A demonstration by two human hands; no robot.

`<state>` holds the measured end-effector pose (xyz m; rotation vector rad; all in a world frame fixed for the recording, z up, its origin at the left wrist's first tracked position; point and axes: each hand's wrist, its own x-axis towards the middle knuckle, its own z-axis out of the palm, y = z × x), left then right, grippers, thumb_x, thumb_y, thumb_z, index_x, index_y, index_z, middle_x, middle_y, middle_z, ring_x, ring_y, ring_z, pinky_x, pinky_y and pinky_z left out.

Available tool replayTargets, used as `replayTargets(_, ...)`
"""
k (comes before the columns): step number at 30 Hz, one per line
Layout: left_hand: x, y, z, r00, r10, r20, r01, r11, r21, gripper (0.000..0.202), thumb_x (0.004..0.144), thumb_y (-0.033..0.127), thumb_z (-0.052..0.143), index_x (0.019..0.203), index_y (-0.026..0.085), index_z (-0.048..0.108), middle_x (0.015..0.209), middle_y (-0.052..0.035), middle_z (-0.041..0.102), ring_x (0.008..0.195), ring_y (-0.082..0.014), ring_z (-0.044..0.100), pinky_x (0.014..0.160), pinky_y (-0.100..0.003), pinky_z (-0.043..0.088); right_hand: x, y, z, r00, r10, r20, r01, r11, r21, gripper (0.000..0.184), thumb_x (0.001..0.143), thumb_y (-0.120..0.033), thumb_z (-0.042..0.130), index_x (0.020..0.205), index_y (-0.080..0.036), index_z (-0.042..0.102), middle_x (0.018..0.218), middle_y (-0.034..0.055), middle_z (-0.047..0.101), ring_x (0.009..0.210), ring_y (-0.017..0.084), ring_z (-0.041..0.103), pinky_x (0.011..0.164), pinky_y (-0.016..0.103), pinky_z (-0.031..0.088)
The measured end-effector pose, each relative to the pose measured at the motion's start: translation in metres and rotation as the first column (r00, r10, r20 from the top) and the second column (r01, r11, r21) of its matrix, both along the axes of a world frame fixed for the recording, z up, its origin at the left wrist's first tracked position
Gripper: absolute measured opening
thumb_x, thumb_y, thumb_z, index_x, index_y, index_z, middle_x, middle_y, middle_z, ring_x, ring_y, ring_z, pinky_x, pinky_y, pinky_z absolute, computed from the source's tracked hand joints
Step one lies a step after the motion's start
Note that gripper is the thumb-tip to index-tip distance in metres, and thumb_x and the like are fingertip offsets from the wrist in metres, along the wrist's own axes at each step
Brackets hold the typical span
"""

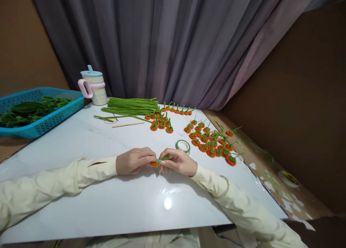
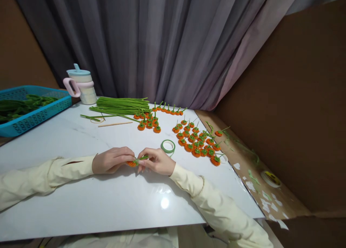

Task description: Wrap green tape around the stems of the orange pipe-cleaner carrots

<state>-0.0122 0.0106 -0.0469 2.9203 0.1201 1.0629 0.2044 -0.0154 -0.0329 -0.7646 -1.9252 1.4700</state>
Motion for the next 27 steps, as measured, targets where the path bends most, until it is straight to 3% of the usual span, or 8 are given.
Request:
replayTargets(13, -0.0002, -0.0013, -0.0001, 1.0, -0.004, -0.029, 0.004, 1.0, -0.001, 0.028, 0.086, 0.005, 0.029, 0.107, 0.013, 0.045, 0.088, -0.0123, 0.058, 0.078, -0.0172, 0.054, 0.065, -0.025, 0.048, -0.0007, -0.0033, 0.0057, 0.995, -0.059, 0.083, 0.039, 0.974, 0.224, 0.024, 0.082, -0.036, 0.056, 0.075, -0.014, 0.056, 0.062, 0.006, 0.067, 0.053, 0.012, 0.061, 0.055, 0.024, 0.051)
replayTargets(19, -0.0005, -0.0005, -0.0006, 0.998, 0.001, -0.055, 0.001, 0.999, 0.038, 0.03, 0.085, 0.004, 0.031, 0.111, 0.013, 0.044, 0.09, -0.0133, 0.059, 0.08, -0.0187, 0.055, 0.066, -0.026, 0.048, 0.0003, -0.0024, 0.0049, 0.992, -0.091, 0.083, 0.069, 0.971, 0.23, 0.023, 0.08, -0.035, 0.057, 0.071, -0.014, 0.058, 0.056, 0.0049, 0.066, 0.049, 0.012, 0.059, 0.054, 0.024, 0.051)
replayTargets(27, 0.0006, -0.0003, -0.0009, 0.995, 0.002, -0.103, -0.006, 1.0, -0.029, 0.03, 0.085, 0.005, 0.032, 0.111, 0.012, 0.045, 0.091, -0.0139, 0.058, 0.081, -0.0191, 0.054, 0.067, -0.026, 0.047, 0.0021, -0.0019, 0.0019, 0.988, -0.117, 0.099, 0.087, 0.961, 0.262, 0.02, 0.08, -0.031, 0.057, 0.071, -0.014, 0.059, 0.057, 0.0047, 0.067, 0.047, 0.012, 0.059, 0.051, 0.023, 0.05)
